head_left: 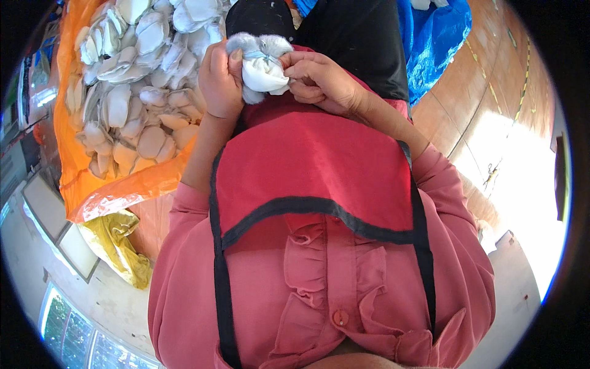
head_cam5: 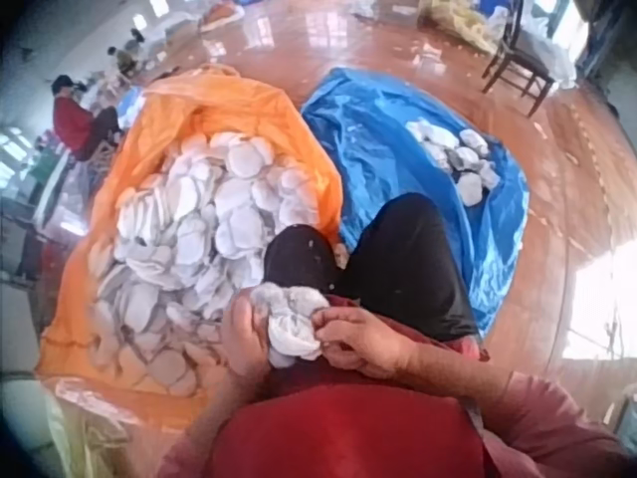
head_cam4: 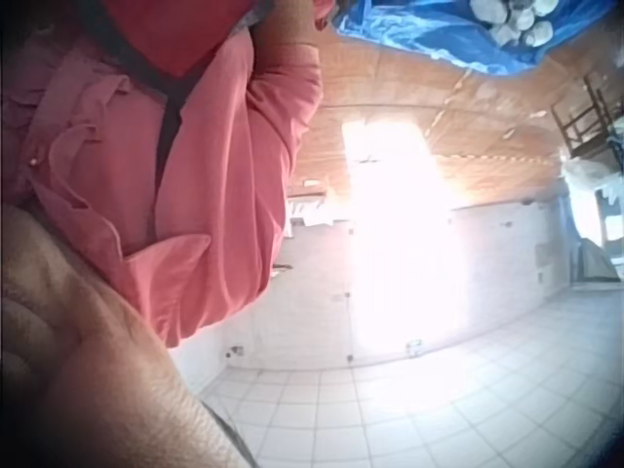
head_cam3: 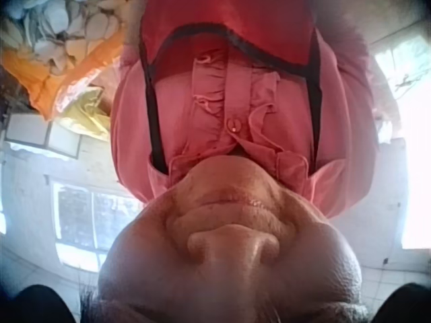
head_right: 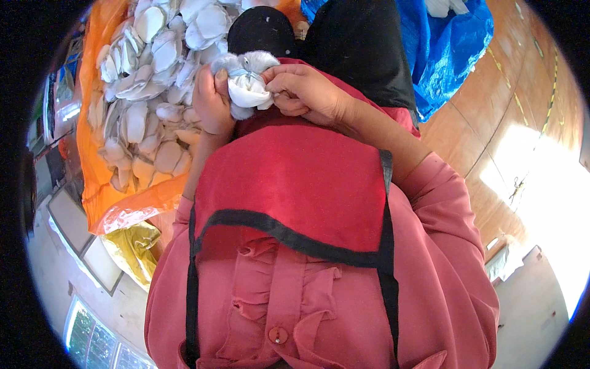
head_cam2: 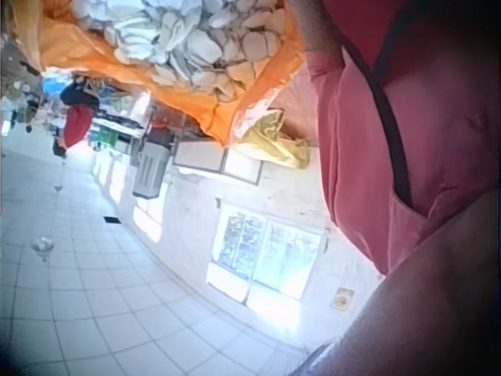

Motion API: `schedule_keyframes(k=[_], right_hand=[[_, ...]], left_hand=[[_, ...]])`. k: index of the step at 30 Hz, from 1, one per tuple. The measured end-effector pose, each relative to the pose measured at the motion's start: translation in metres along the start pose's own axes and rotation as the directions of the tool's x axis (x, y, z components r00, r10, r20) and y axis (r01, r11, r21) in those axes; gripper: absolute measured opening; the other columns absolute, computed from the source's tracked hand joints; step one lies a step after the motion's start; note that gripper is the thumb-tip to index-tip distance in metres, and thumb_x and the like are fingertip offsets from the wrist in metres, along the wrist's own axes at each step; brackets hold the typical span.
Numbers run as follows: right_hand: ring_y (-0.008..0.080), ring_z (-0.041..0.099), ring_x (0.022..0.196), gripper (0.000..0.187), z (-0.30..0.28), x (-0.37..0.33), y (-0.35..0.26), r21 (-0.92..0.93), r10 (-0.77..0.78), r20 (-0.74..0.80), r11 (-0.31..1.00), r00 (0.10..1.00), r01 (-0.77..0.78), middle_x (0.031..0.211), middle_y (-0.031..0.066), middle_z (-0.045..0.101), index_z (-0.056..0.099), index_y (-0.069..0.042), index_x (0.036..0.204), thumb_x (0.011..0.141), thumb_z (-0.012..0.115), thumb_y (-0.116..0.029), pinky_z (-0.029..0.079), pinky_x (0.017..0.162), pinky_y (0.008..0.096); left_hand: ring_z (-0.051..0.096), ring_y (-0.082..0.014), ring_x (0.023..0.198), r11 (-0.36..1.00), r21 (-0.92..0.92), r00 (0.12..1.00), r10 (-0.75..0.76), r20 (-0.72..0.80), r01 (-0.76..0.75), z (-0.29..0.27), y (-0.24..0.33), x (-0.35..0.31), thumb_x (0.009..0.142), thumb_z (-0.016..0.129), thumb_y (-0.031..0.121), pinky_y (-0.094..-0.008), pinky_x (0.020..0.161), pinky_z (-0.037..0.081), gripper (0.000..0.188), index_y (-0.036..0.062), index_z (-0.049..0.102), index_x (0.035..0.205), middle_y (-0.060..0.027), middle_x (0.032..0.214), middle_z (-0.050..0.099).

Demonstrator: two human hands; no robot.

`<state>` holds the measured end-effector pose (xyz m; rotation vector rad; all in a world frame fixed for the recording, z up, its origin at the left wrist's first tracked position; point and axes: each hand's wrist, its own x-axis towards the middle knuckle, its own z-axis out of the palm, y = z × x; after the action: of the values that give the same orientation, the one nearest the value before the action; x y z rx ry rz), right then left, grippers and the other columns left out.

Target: The person sits on the floor and repeatedly stuffs white fabric pieces into a sock, compressing the bundle with both hands. The workspace includes large orange and blue sacks filled with similar white items.

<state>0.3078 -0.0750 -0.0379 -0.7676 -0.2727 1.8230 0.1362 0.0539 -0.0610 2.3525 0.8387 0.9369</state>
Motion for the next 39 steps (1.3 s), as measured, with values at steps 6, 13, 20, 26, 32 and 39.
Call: schedule_keyframes(k=[6, 13, 20, 26, 32, 39], right_hand=[[0.0038, 0.024, 0.042, 0.023, -0.013, 0.01, -0.004, -0.113, 0.057, 0.029, 0.992, 0.998, -0.054, 0.057, -0.0058, 0.039, 0.058, -0.006, 0.095, 0.098, 0.054, -0.029, 0.02, 0.04, 0.0204], [0.0055, 0.025, 0.044, 0.033, -0.022, 0.024, 0.004, 0.062, -0.072, -0.12, 0.995, 0.99, 0.08, 0.06, -0.0049, 0.044, 0.06, -0.008, 0.088, 0.101, 0.054, -0.038, 0.018, 0.041, 0.0235], [0.0058, 0.036, 0.047, 0.03, -0.015, 0.04, -0.015, -0.004, -0.078, -0.298, 0.997, 0.951, 0.081, 0.063, -0.0046, 0.051, 0.062, -0.008, 0.088, 0.102, 0.053, -0.033, 0.026, 0.044, 0.0223], [0.0099, 0.057, 0.08, 0.022, -0.013, 0.044, -0.009, -0.176, -0.388, -0.382, 0.922, 0.839, 0.346, 0.096, 0.0005, 0.061, 0.062, -0.006, 0.114, 0.101, 0.055, -0.023, 0.048, 0.073, 0.0249], [0.0278, 0.05, 0.126, 0.074, -0.017, 0.035, -0.006, -0.86, -0.688, 0.174, 0.242, 0.704, 0.449, 0.139, 0.0112, 0.046, 0.052, -0.006, 0.136, 0.076, 0.084, -0.034, 0.046, 0.102, 0.0361], [0.0196, 0.059, 0.108, 0.078, -0.022, 0.035, -0.019, -0.645, -0.529, -0.143, 0.691, 0.837, 0.326, 0.119, 0.011, 0.062, 0.045, 0.001, 0.139, 0.084, 0.075, -0.045, 0.048, 0.095, 0.0304]], left_hand=[[0.064, -0.0318, 0.075, 0.991, -0.059, 0.992, -0.122, 0.03, 0.124, -0.002, 0.005, 0.008, 0.098, 0.058, 0.026, -0.0369, 0.068, 0.05, 0.025, 0.0021, 0.062, 0.102, -0.0167, 0.086, 0.066], [0.063, -0.0148, 0.081, 0.82, -0.433, 0.923, -0.374, 0.091, 0.375, 0.011, 0.004, 0.021, 0.102, 0.055, 0.026, -0.0273, 0.072, 0.049, 0.025, 0.0027, 0.062, 0.106, -0.0052, 0.093, 0.068], [0.063, -0.017, 0.096, -0.079, -0.809, 0.62, -0.6, 0.505, 0.582, 0.019, 0.02, 0.029, 0.103, 0.051, 0.026, -0.0311, 0.084, 0.052, 0.024, 0.0065, 0.06, 0.114, -0.0055, 0.108, 0.065], [0.062, -0.0157, 0.09, 0.081, -0.841, 0.571, -0.768, 0.289, 0.534, 0.014, 0.02, 0.041, 0.101, 0.054, 0.027, -0.0315, 0.078, 0.052, 0.024, 0.0045, 0.055, 0.11, -0.0063, 0.101, 0.063], [0.061, -0.0198, 0.098, -0.08, -0.817, 0.499, -0.756, 0.423, 0.571, 0.0, 0.032, 0.042, 0.102, 0.052, 0.035, -0.0367, 0.082, 0.054, 0.035, 0.005, 0.048, 0.12, -0.009, 0.112, 0.059], [0.061, -0.0209, 0.102, -0.057, -0.671, 0.567, -0.485, 0.666, 0.739, -0.034, 0.039, 0.038, 0.099, 0.056, 0.031, -0.0352, 0.086, 0.054, 0.039, 0.0025, 0.051, 0.126, -0.008, 0.113, 0.06]])
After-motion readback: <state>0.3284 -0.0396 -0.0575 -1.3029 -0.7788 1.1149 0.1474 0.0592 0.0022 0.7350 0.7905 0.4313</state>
